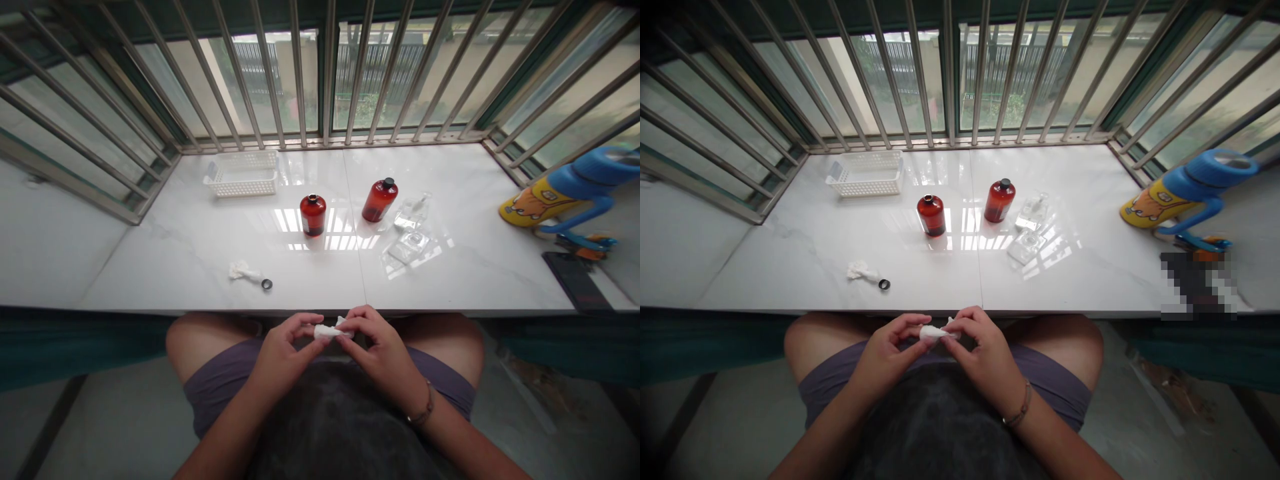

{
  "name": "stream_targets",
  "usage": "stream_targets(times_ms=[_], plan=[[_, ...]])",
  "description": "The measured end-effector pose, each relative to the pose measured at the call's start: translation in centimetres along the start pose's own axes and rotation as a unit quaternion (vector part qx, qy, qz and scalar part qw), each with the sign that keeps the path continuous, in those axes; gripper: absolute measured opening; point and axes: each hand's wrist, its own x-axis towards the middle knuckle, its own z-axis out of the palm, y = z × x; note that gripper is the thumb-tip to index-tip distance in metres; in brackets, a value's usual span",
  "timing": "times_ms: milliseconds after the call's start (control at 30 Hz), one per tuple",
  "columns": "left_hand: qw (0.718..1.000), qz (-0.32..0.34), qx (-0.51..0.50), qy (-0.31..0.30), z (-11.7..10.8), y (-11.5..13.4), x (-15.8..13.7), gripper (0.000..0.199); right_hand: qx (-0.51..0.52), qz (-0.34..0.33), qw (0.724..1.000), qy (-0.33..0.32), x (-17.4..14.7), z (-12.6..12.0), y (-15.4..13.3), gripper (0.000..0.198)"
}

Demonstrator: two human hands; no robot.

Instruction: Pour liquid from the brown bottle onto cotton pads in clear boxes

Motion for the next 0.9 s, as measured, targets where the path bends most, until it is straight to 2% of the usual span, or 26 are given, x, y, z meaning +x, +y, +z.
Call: stream_targets(times_ms=[133, 200, 267, 333, 433, 500, 567, 633, 667, 733, 833, 900], plan=[[0.996, 0.054, 0.071, -0.011, -0.3, -0.1, 0.5, 0.018, 0.026, 0.021, 0.999, -0.017, 0.0, 0.0, 0.0, 0.018], [0.998, 0.051, 0.037, -0.016, -0.1, -0.3, 0.7, 0.020, 0.060, 0.072, 0.995, -0.042, 0.1, 0.0, 0.3, 0.023], [0.999, 0.018, -0.019, -0.034, 0.1, -0.4, 0.9, 0.026, 0.100, 0.122, 0.986, -0.057, 0.1, 0.1, 0.6, 0.030], [0.998, -0.007, -0.042, -0.052, 0.3, -0.4, 1.2, 0.030, 0.125, 0.141, 0.980, -0.065, 0.3, 0.2, 1.0, 0.033], [0.998, 0.027, 0.023, -0.050, 0.3, -0.2, 1.7, 0.025, 0.115, 0.129, 0.980, -0.095, 0.9, -0.1, 1.4, 0.037], [0.995, 0.064, 0.072, -0.029, 0.1, -0.1, 2.2, 0.025, 0.094, 0.118, 0.984, -0.090, 1.4, -0.9, 1.7, 0.035], [0.991, 0.087, 0.097, 0.006, -0.5, -0.2, 2.6, 0.028, 0.055, 0.114, 0.992, -0.023, 1.9, -2.3, 2.3, 0.034], [0.988, 0.097, 0.114, 0.039, -1.4, -0.6, 2.8, 0.028, -0.027, 0.109, 0.988, 0.106, 2.3, -4.4, 3.2, 0.036], [0.986, 0.098, 0.122, 0.051, -2.0, -1.0, 2.8, 0.028, -0.090, 0.099, 0.974, 0.182, 2.4, -5.6, 3.9, 0.037], [0.982, 0.096, 0.141, 0.079, -3.7, -2.1, 2.7, 0.031, -0.219, 0.060, 0.923, 0.312, 2.7, -8.2, 5.3, 0.036], [0.967, 0.084, 0.208, 0.118, -7.2, -4.5, 2.0, 0.034, -0.361, 0.013, 0.858, 0.364, 2.9, -11.2, 7.6, 0.032], [0.950, 0.080, 0.272, 0.133, -10.0, -6.4, 1.5, 0.036, -0.414, 0.001, 0.839, 0.355, 3.0, -12.1, 9.1, 0.028]])
